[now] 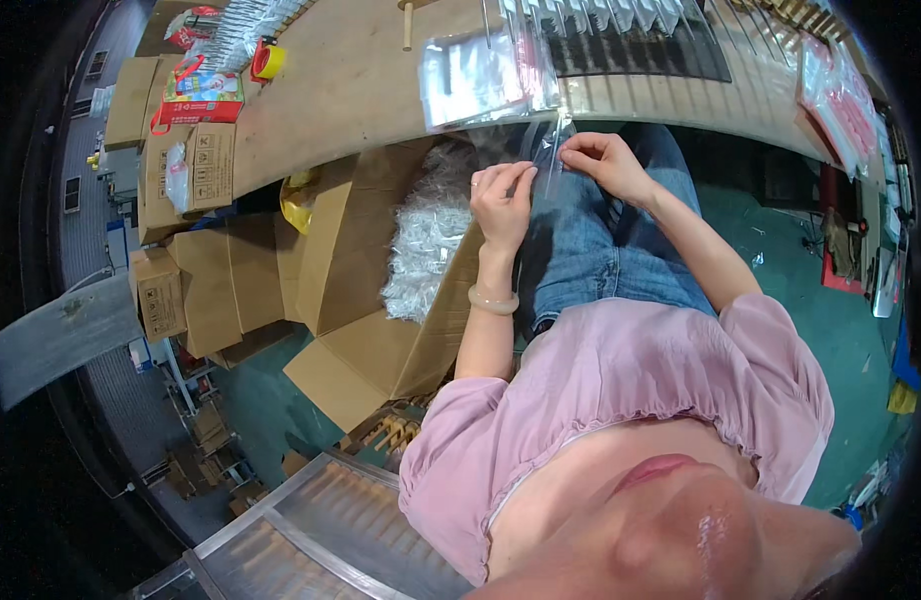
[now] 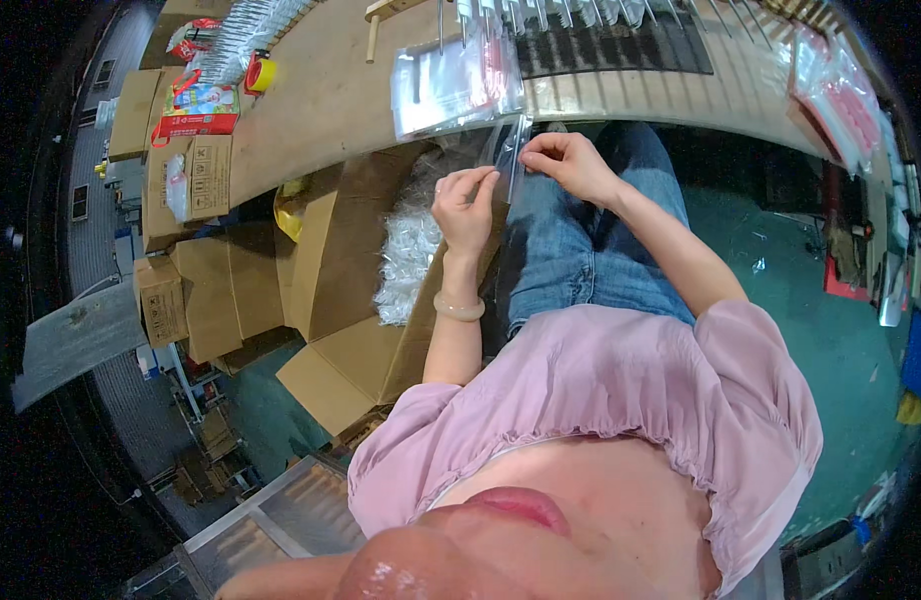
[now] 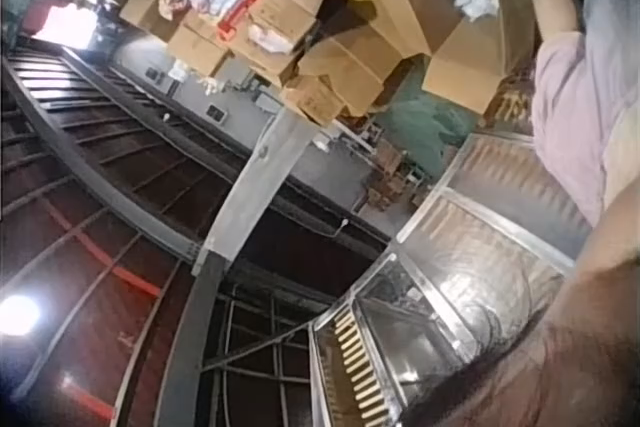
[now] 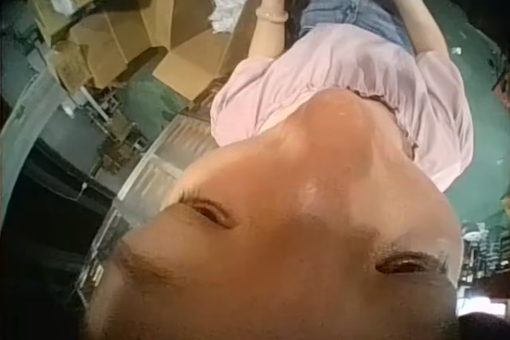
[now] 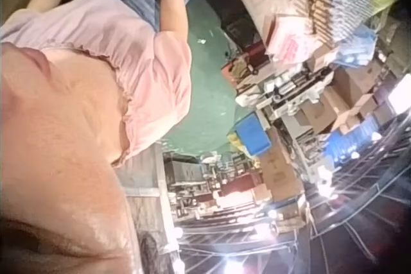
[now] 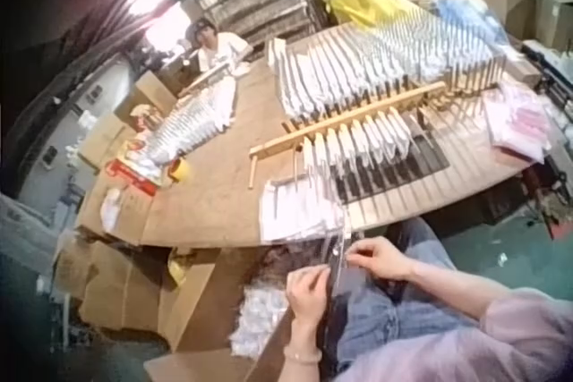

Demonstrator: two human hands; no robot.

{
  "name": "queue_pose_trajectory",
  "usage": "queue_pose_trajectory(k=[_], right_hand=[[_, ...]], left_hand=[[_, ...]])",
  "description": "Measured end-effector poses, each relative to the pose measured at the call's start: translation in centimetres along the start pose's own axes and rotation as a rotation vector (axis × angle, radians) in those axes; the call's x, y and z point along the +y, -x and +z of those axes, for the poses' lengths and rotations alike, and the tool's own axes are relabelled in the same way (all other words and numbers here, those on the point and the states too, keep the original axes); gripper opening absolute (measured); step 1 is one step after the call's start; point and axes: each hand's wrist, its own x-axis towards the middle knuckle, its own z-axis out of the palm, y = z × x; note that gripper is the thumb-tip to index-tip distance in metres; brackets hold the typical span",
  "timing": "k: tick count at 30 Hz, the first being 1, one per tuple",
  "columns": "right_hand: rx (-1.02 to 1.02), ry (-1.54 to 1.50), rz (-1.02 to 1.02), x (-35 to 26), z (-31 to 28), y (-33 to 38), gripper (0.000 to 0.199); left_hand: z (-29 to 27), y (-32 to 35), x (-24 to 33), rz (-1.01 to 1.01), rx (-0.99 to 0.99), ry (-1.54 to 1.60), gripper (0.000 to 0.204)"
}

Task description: Place small industrial components into plastic bags and organize them on the workbench.

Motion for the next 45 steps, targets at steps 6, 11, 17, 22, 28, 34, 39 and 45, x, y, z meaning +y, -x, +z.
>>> queue_pose_trajectory(k=[6,11,17,22,28,34,39,45], right_hand=[[0.020,0.063,-0.064,-1.2,-1.3,0.9,0.012],[-0.080,0.230,-0.007,-5.3,-2.8,2.3,0.015],[-0.103,0.159,0.087,-5.3,-4.0,3.2,0.016],[0.089,-0.387,-0.011,-3.9,-3.2,3.5,0.012],[0.149,1.164,-0.585,-4.6,-5.1,4.4,0.021],[0.230,1.240,-0.197,-4.7,-7.0,4.5,0.045],[0.903,0.523,-0.685,-3.9,-11.1,-3.0,0.057],[1.036,0.373,-0.787,-4.4,-12.9,-11.7,0.055]], left_hand=[[3.1,0.0,2.6,-0.081,-0.008,0.271,0.014],[3.9,-1.4,4.4,-0.414,-0.364,0.804,0.013],[5.1,-1.8,5.1,-0.567,-0.499,1.117,0.010],[6.6,-1.0,6.6,-0.767,-0.225,1.463,0.011],[6.7,-1.5,6.4,-0.363,-0.128,0.494,0.015],[5.5,-3.0,4.5,-0.098,-0.031,0.162,0.013],[5.2,-2.1,4.0,-0.161,-0.081,0.164,0.011],[5.8,-0.6,5.0,-0.112,-0.033,0.199,0.010]])
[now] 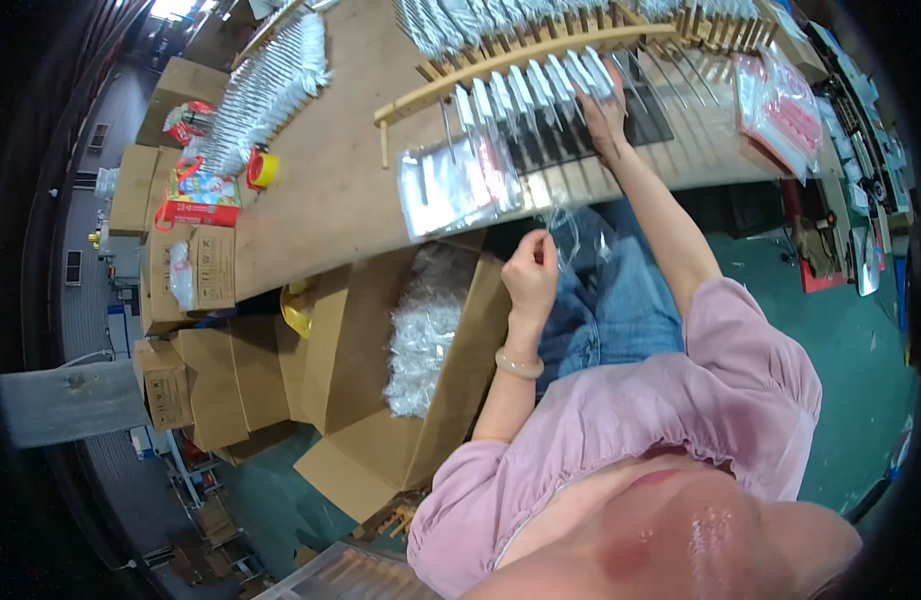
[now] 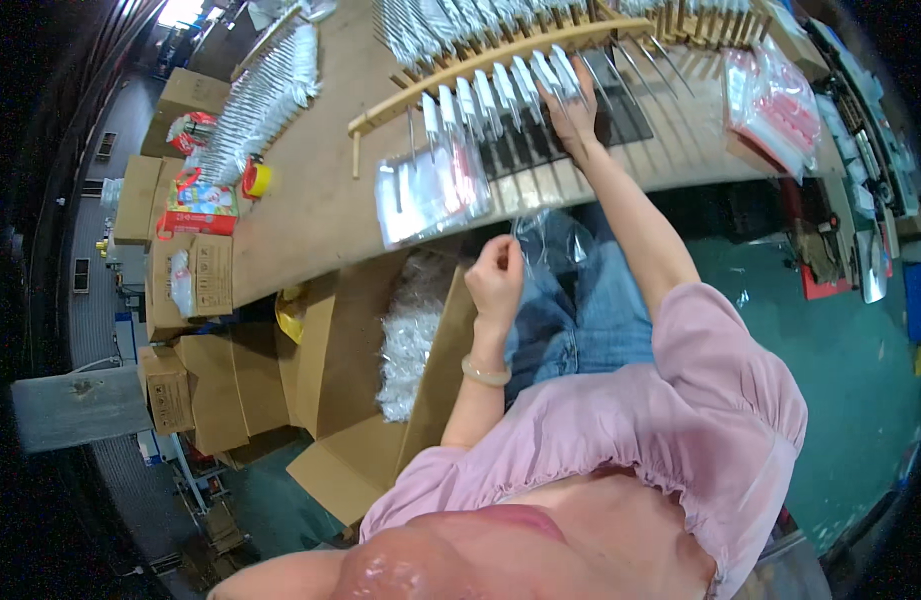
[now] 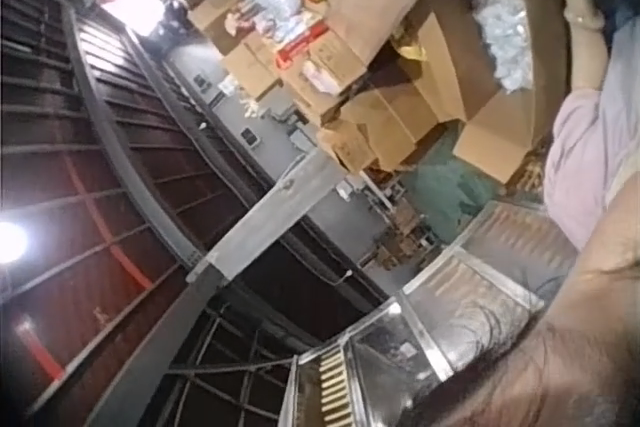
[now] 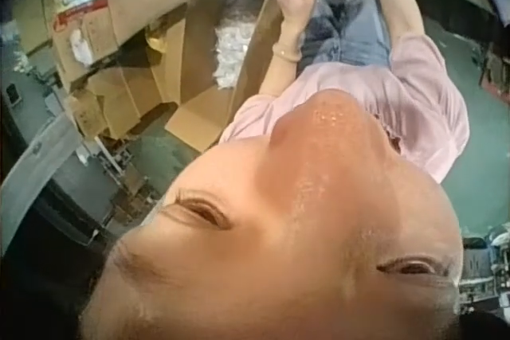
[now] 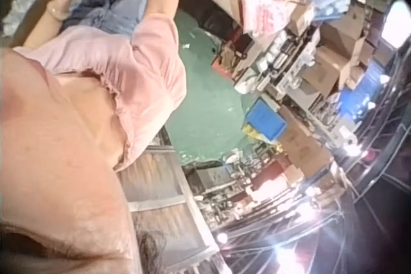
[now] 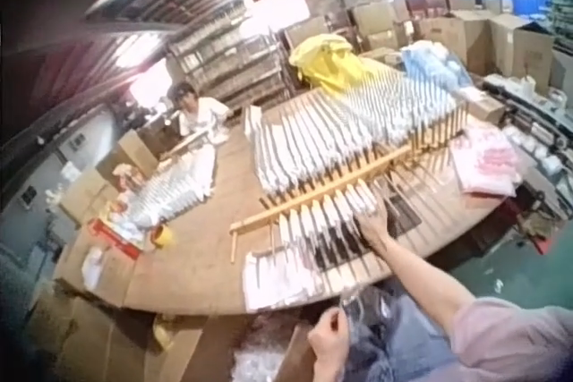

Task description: Place small industrial components into plastic bags and organize them on the workbench.

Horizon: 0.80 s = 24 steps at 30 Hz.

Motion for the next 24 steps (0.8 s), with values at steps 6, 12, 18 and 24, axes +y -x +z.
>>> queue_pose_trajectory(k=[6,12,18,24], right_hand=[[0.038,-0.328,0.197,-1.3,2.3,-0.7,0.045],[0.021,-0.094,0.145,-0.7,0.9,-0.7,0.042],[-0.113,0.216,-0.119,-3.1,-3.3,0.8,0.046],[-0.176,0.242,-0.054,-6.8,-7.7,5.2,0.039]], left_hand=[[-0.7,0.8,-1.6,-0.044,-0.092,-0.012,0.009],[-0.7,0.8,-1.7,-0.011,-0.082,-0.010,0.009],[-1.1,0.6,-1.3,0.074,-0.060,-0.009,0.009],[0.0,-0.5,-0.7,0.168,-0.144,-0.007,0.010]])
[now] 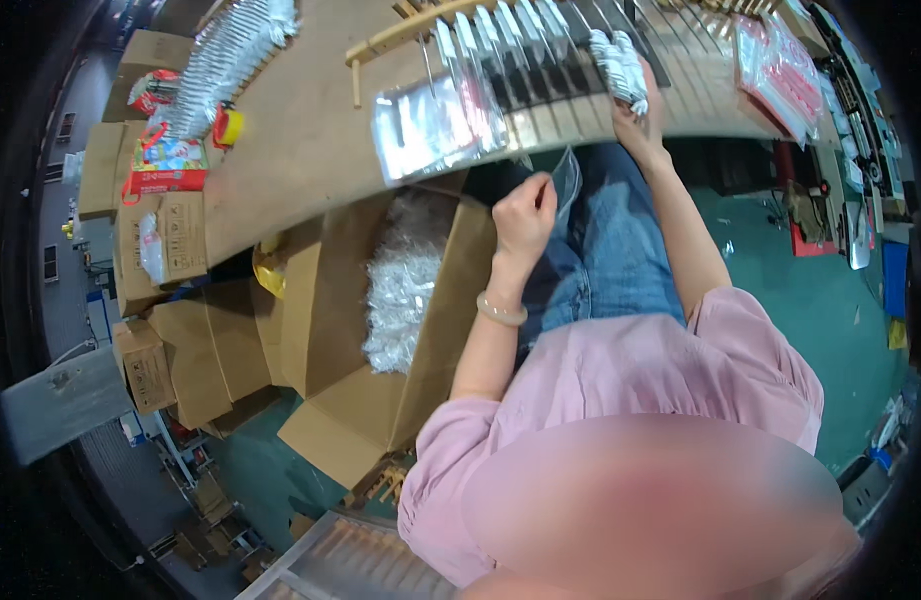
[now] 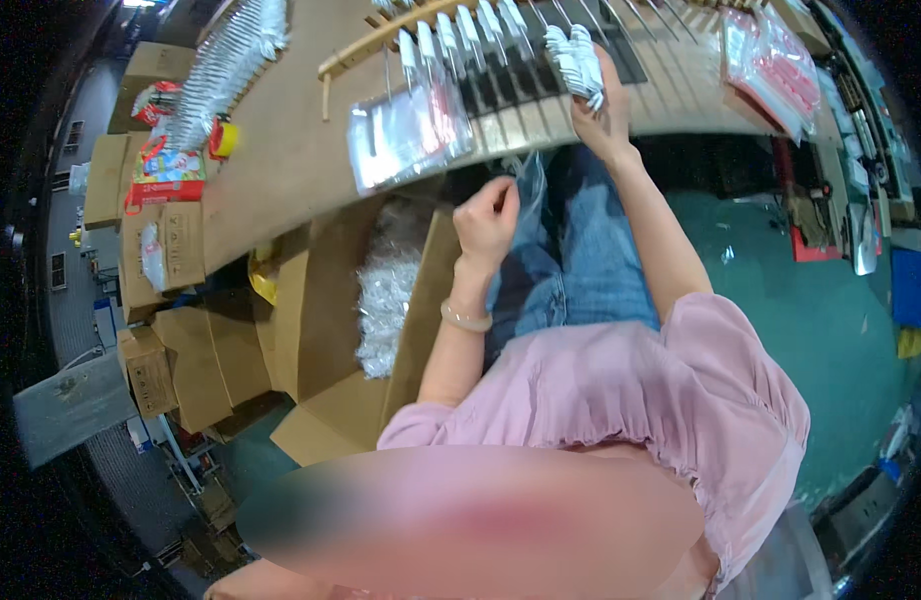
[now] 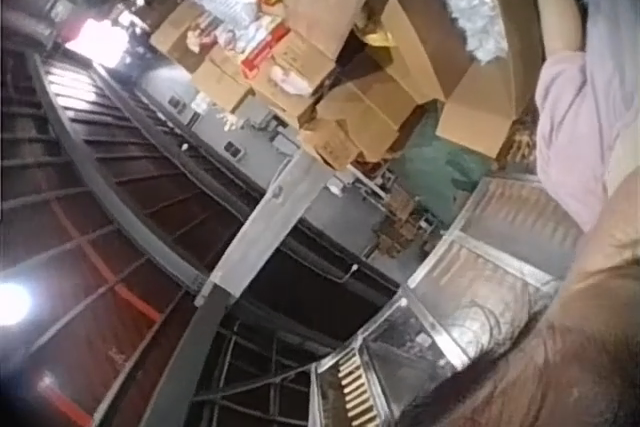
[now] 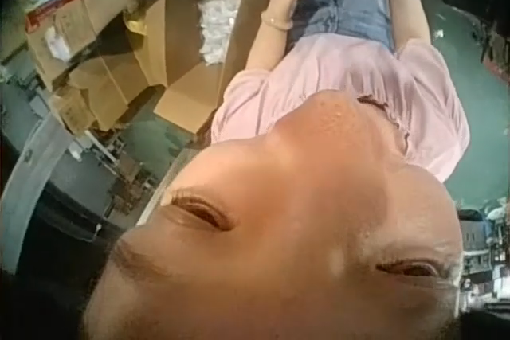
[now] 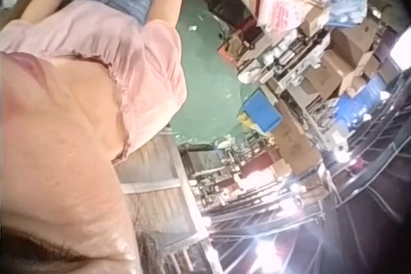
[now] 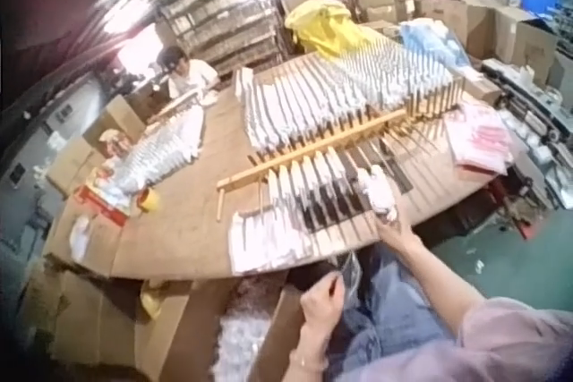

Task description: Place small industrial components into plastic bags and organize them on the workbench.

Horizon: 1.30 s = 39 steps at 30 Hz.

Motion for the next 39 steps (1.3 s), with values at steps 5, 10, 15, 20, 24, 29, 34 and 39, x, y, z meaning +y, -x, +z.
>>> queue_pose_trajectory(k=[5,10,15,20,24,29,34,39], right_hand=[[-0.471,-0.086,-0.031,-3.9,-5.6,4.7,0.040],[-1.194,0.138,0.056,-5.1,-6.9,2.5,0.041],[-1.412,0.399,-0.068,-3.2,-5.3,1.2,0.042],[-1.487,0.225,0.604,-5.0,-4.6,0.9,0.041],[-1.429,0.172,0.506,-5.0,-4.7,0.8,0.049],[-1.419,0.317,0.183,-4.4,-4.9,0.5,0.053],[-1.367,0.446,-0.156,-3.1,-5.0,0.8,0.057],[-1.518,0.562,-0.008,-5.3,-4.5,-0.1,0.054]], left_hand=[[1.2,-0.8,0.9,0.035,0.005,0.000,0.010],[1.6,0.0,1.3,0.028,0.012,0.021,0.009],[2.8,0.7,2.4,0.048,0.038,0.044,0.008],[3.2,1.3,1.9,-0.007,0.002,0.012,0.009],[3.6,0.9,2.0,-0.036,0.044,0.020,0.009],[3.8,0.7,1.8,-0.056,0.054,0.039,0.010],[4.2,0.2,2.0,-0.065,0.076,0.060,0.011],[4.4,0.1,2.5,-0.047,0.031,0.054,0.011]])
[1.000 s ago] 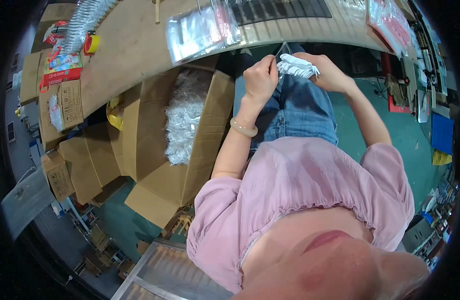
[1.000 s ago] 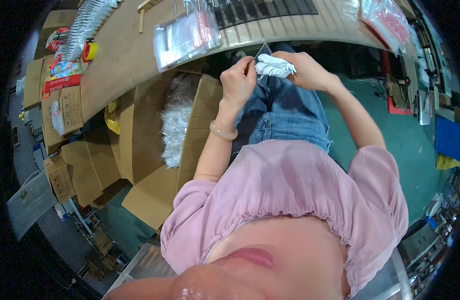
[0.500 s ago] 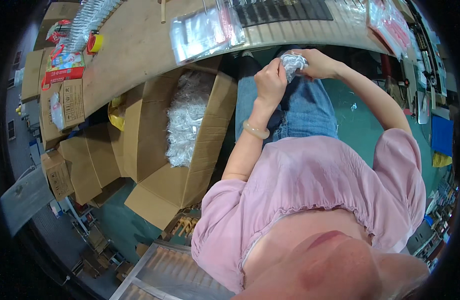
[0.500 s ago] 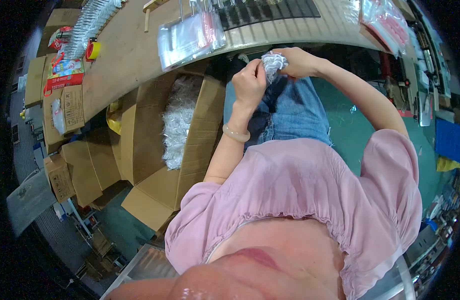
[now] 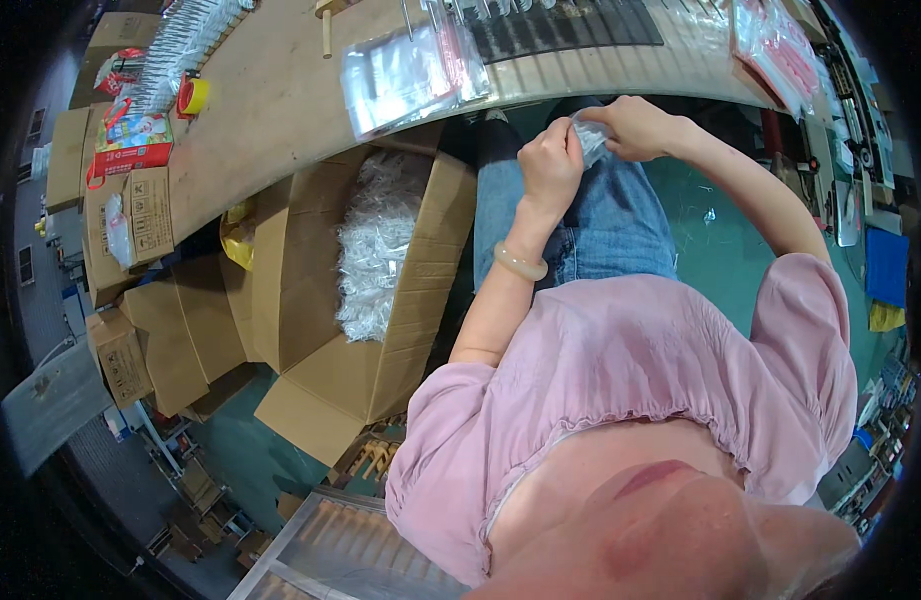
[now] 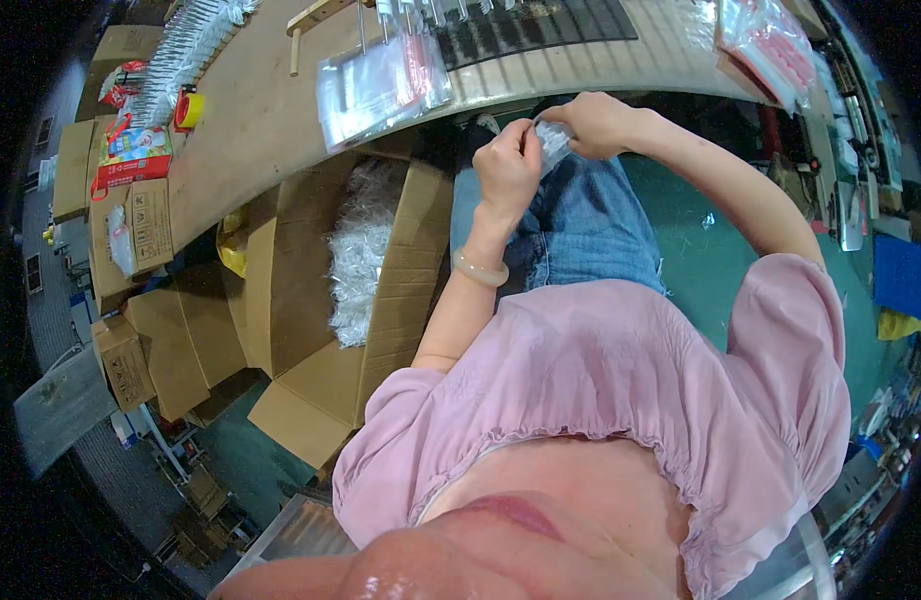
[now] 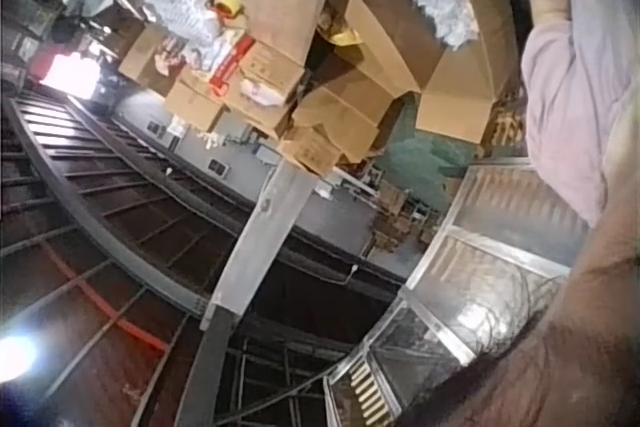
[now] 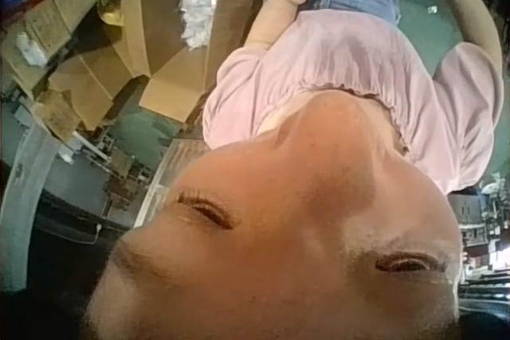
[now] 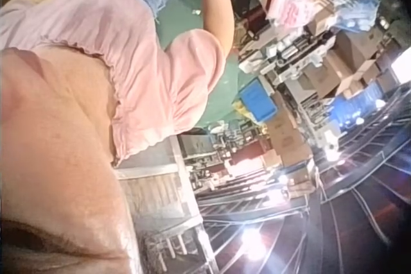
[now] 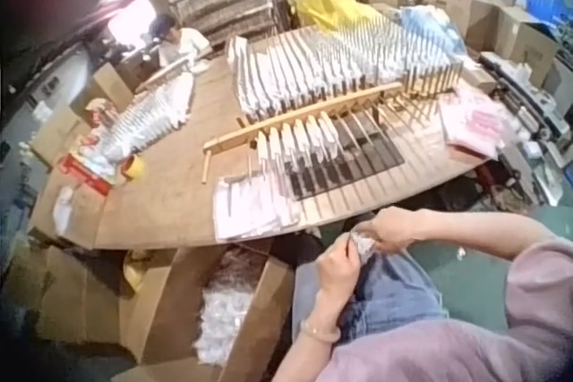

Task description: Place small industrial components into plastic bags and organize them on the workbench.

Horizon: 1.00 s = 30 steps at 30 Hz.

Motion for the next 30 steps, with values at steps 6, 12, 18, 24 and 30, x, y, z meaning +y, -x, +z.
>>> queue_pose_trajectory(k=[6,12,18,24,30], right_hand=[[0.092,0.002,-0.096,0.9,-1.4,0.1,0.042],[0.414,0.500,-0.584,3.3,0.1,-0.8,0.030],[0.279,0.364,-0.597,3.3,0.0,-0.7,0.022],[0.418,-0.248,-0.513,3.0,1.8,-0.1,0.018],[0.493,-0.698,-0.126,1.6,3.3,-0.7,0.010]], left_hand=[[-0.6,-0.4,-0.7,0.050,0.016,-0.016,0.010],[-3.1,-1.6,-1.6,0.268,-0.234,0.085,0.010],[-6.7,-0.4,-4.3,0.391,-0.516,-0.024,0.015],[-8.1,-1.0,-5.2,0.293,-0.184,0.091,0.021],[-9.9,-1.8,-3.7,-0.138,-0.256,0.064,0.023]])
